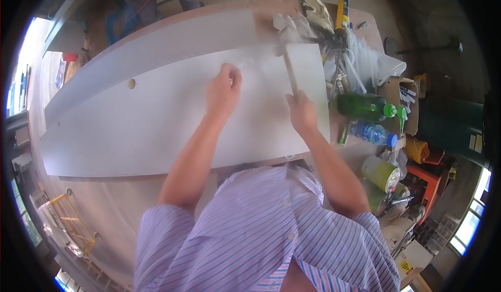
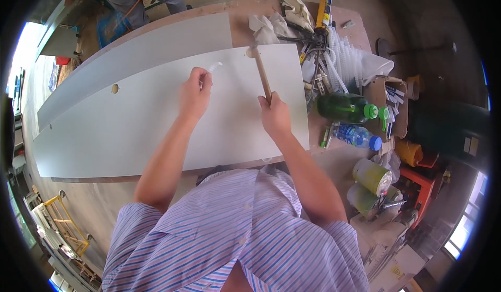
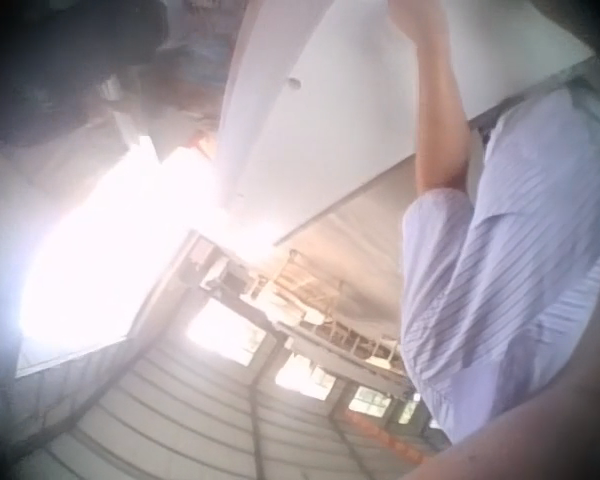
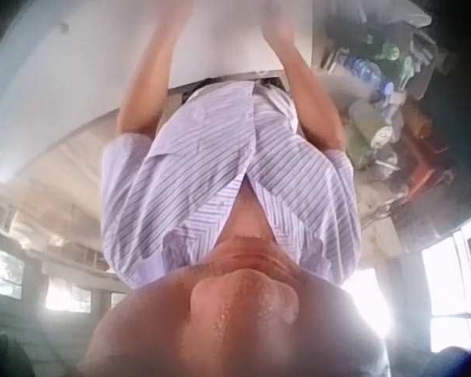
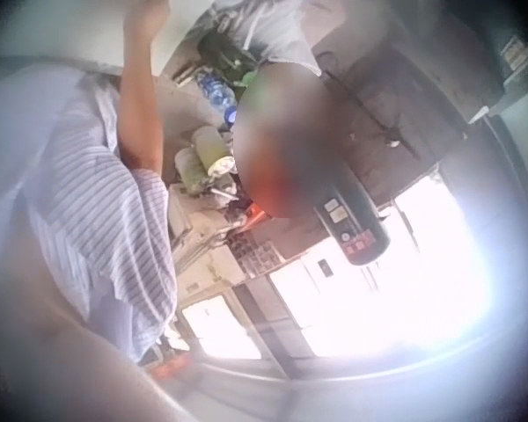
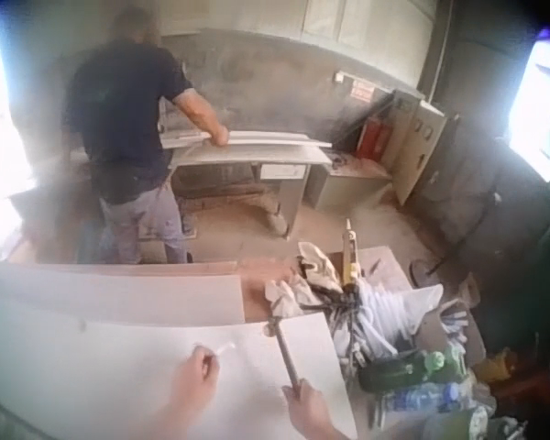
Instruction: The person places white plugs into pre-drilled holes on a white panel and taps them flush using a hammer.
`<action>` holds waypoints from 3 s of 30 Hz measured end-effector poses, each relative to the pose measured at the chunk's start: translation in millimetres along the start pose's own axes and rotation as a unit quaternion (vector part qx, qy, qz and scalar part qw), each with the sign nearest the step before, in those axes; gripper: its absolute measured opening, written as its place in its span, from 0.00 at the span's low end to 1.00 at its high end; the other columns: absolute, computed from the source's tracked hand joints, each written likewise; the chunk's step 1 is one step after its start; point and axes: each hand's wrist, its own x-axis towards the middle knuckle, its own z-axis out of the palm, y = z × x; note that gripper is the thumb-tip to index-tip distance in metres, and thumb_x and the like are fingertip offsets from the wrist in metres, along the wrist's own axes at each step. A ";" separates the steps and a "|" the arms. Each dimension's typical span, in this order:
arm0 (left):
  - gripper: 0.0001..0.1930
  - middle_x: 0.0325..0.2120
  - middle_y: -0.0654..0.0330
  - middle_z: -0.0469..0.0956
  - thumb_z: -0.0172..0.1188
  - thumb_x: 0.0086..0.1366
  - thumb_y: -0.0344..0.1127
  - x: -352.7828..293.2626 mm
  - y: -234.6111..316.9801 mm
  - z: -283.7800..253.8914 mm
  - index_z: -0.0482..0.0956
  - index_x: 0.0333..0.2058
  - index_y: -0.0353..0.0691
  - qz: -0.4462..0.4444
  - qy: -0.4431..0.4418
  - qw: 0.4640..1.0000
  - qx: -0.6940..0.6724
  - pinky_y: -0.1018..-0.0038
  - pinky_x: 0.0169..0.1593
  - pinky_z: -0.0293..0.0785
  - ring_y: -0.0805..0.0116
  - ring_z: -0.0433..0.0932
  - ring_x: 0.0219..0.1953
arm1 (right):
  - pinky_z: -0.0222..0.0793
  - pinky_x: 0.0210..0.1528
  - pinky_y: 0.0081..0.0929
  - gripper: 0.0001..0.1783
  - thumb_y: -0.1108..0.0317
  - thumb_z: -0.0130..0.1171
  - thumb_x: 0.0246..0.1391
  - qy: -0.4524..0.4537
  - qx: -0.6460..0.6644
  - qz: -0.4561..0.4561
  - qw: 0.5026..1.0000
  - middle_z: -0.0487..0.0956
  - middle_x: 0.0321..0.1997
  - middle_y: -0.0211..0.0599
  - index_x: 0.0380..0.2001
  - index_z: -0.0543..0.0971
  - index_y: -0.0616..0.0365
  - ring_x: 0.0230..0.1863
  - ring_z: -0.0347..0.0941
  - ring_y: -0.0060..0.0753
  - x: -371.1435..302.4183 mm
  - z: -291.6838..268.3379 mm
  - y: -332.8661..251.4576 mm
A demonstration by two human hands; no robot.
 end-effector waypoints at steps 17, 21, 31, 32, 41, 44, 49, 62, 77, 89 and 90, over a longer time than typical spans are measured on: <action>0.09 0.56 0.49 0.74 0.53 0.71 0.39 30.5 11.6 84.9 0.73 0.43 0.39 0.230 0.021 0.960 0.160 0.54 0.55 0.72 0.50 0.74 0.56 | 0.66 0.30 0.43 0.19 0.59 0.59 0.65 0.056 0.173 0.008 0.983 0.74 0.22 0.53 0.30 0.70 0.65 0.23 0.70 0.53 -22.4 -26.1 11.1; 0.10 0.57 0.43 0.74 0.52 0.71 0.36 -4.1 38.5 116.4 0.75 0.46 0.37 0.215 -0.235 0.935 0.158 0.55 0.56 0.72 0.45 0.75 0.56 | 0.64 0.27 0.38 0.18 0.59 0.59 0.65 0.075 0.229 -0.002 0.970 0.72 0.19 0.43 0.31 0.71 0.65 0.19 0.66 0.39 -40.9 -33.2 48.9; 0.11 0.32 0.49 0.82 0.53 0.73 0.39 -90.5 21.2 5.8 0.75 0.46 0.40 0.040 -0.179 0.982 0.035 0.60 0.41 0.75 0.48 0.81 0.36 | 0.48 0.10 0.16 0.09 0.61 0.50 0.71 0.024 0.470 0.076 0.879 0.62 0.18 0.21 0.36 0.70 0.52 0.11 0.55 0.11 -76.3 -84.6 33.4; 0.11 0.29 0.50 0.81 0.53 0.73 0.40 -94.6 7.2 -13.6 0.75 0.46 0.41 0.011 -0.125 0.992 0.030 0.60 0.40 0.75 0.50 0.80 0.33 | 0.48 0.10 0.16 0.09 0.61 0.50 0.71 0.009 0.470 0.068 0.880 0.62 0.18 0.21 0.36 0.70 0.52 0.11 0.55 0.11 -78.3 -79.7 24.6; 0.12 0.36 0.47 0.82 0.53 0.73 0.44 -76.0 -157.2 -203.7 0.74 0.45 0.43 -0.053 0.155 0.979 0.126 0.53 0.41 0.73 0.43 0.80 0.39 | 0.57 0.17 0.16 0.13 0.60 0.51 0.71 -0.064 0.325 -0.001 0.944 0.67 0.19 0.23 0.36 0.71 0.58 0.17 0.60 0.11 -97.3 33.0 -102.4; 0.10 0.28 0.54 0.79 0.53 0.74 0.43 -37.8 -194.5 -248.9 0.72 0.43 0.44 -0.002 0.130 0.976 0.177 0.56 0.35 0.72 0.48 0.78 0.31 | 0.62 0.23 0.22 0.14 0.59 0.52 0.70 -0.101 0.308 -0.007 0.946 0.69 0.20 0.27 0.34 0.72 0.59 0.20 0.64 0.16 -96.7 91.7 -158.6; 0.09 0.29 0.53 0.81 0.50 0.74 0.43 24.2 -255.3 -266.2 0.71 0.43 0.45 0.102 0.107 0.961 0.235 0.54 0.35 0.72 0.47 0.79 0.33 | 0.65 0.27 0.34 0.17 0.57 0.53 0.68 -0.040 0.181 0.019 0.983 0.73 0.20 0.41 0.35 0.73 0.63 0.21 0.68 0.31 -119.9 200.1 -234.5; 0.07 0.30 0.57 0.83 0.51 0.73 0.42 49.5 -259.3 -275.9 0.74 0.43 0.48 0.107 0.013 0.956 0.271 0.54 0.34 0.74 0.51 0.82 0.32 | 0.64 0.27 0.32 0.19 0.55 0.55 0.67 0.022 0.177 0.077 0.981 0.72 0.20 0.37 0.36 0.74 0.64 0.22 0.65 0.29 -148.9 245.5 -296.7; 0.09 0.30 0.61 0.82 0.53 0.72 0.39 48.6 -261.7 -280.2 0.76 0.47 0.50 0.155 0.008 0.953 0.260 0.56 0.32 0.74 0.54 0.82 0.30 | 0.68 0.29 0.41 0.18 0.54 0.54 0.67 0.016 0.145 0.047 0.988 0.77 0.23 0.48 0.37 0.74 0.62 0.24 0.74 0.49 -134.2 259.9 -321.6; 0.07 0.31 0.60 0.82 0.53 0.72 0.39 48.4 -263.3 -282.8 0.76 0.42 0.48 0.154 0.000 0.962 0.226 0.55 0.31 0.75 0.51 0.81 0.29 | 0.71 0.31 0.52 0.13 0.62 0.51 0.69 0.114 0.141 -0.042 0.983 0.79 0.25 0.55 0.42 0.69 0.63 0.28 0.77 0.63 -130.4 262.9 -346.0; 0.07 0.31 0.60 0.82 0.53 0.72 0.39 48.4 -263.6 -283.0 0.76 0.42 0.48 0.155 0.001 0.962 0.225 0.55 0.31 0.75 0.51 0.81 0.29 | 0.71 0.31 0.55 0.12 0.62 0.49 0.69 0.105 0.088 -0.037 0.990 0.80 0.25 0.56 0.42 0.67 0.63 0.29 0.78 0.65 -128.1 273.8 -337.8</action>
